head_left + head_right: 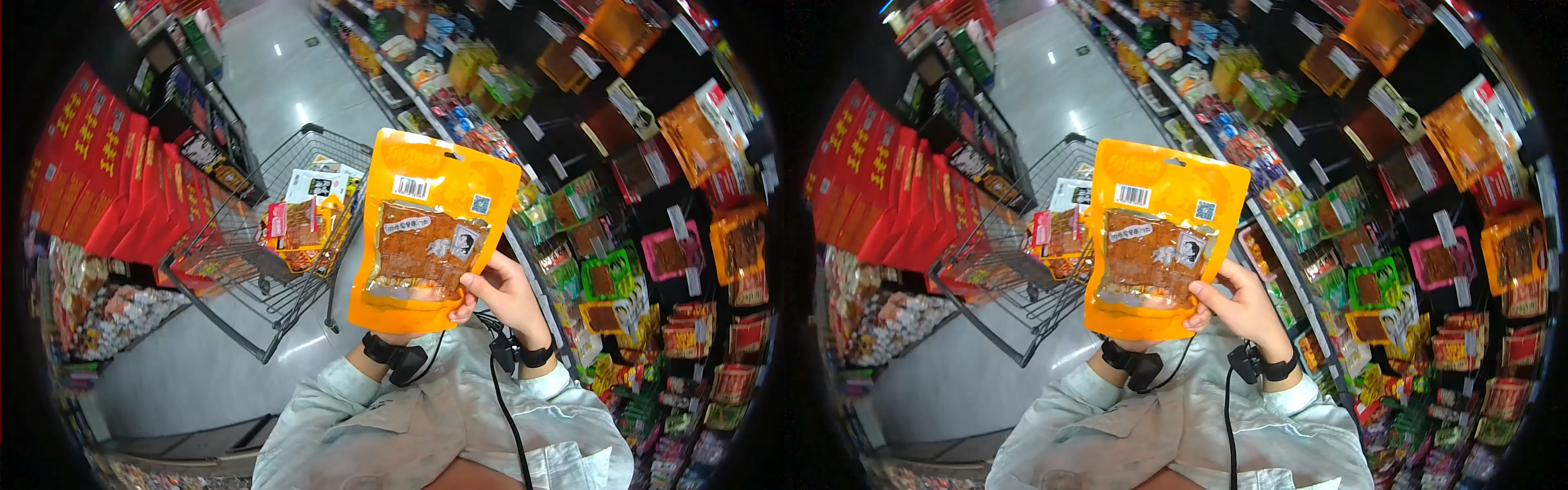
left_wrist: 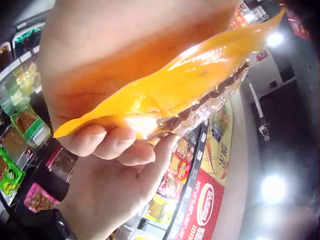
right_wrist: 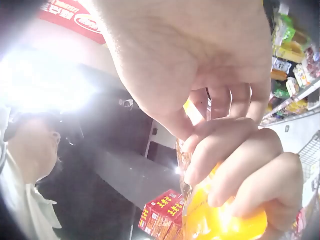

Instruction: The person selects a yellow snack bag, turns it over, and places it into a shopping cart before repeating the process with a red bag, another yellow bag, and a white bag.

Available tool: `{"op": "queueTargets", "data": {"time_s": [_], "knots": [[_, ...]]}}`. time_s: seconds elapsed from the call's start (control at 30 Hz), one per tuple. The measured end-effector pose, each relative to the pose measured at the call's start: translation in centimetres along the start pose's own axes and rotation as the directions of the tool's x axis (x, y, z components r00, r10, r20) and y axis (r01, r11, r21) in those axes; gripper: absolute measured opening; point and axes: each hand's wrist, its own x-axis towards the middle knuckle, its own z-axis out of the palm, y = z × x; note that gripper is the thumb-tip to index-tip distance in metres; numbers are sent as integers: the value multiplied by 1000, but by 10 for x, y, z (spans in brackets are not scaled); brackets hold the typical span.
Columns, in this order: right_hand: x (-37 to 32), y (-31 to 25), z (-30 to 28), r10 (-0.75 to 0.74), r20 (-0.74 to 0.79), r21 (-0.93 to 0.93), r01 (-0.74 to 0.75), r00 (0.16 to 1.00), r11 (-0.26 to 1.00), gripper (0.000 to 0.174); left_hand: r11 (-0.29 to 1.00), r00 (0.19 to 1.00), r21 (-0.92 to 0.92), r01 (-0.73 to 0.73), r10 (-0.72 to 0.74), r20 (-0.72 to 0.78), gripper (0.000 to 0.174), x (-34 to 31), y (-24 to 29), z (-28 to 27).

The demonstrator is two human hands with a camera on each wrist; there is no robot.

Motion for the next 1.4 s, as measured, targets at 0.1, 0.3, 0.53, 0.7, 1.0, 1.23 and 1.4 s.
{"op": "queueTargets", "data": {"time_s": [0.1,0.3,0.53,0.7,1.0,1.23,1.4], "knots": [[29,14,6,-107,143,-149,129,984,980,20,993,992,45,-110,112,-51,58,-11,13,-1],[68,2,11,-8,368,-98,47,930,994,22,943,942,163,-289,311,-127,59,-19,19,-5],[110,2,-5,35,565,-90,20,824,996,22,837,815,292,-463,531,-232,58,-6,9,3],[131,22,-17,-52,642,-44,104,765,994,21,803,723,319,-504,594,-352,59,8,4,19],[154,21,-46,170,722,-140,-99,671,985,20,821,673,153,-550,544,-500,62,34,-15,7],[160,26,-59,80,684,-67,-46,725,997,20,840,650,351,-414,543,-532,55,45,0,10],[160,26,-57,89,625,-57,-68,776,996,20,829,685,370,-419,556,-471,65,48,14,10]]}}
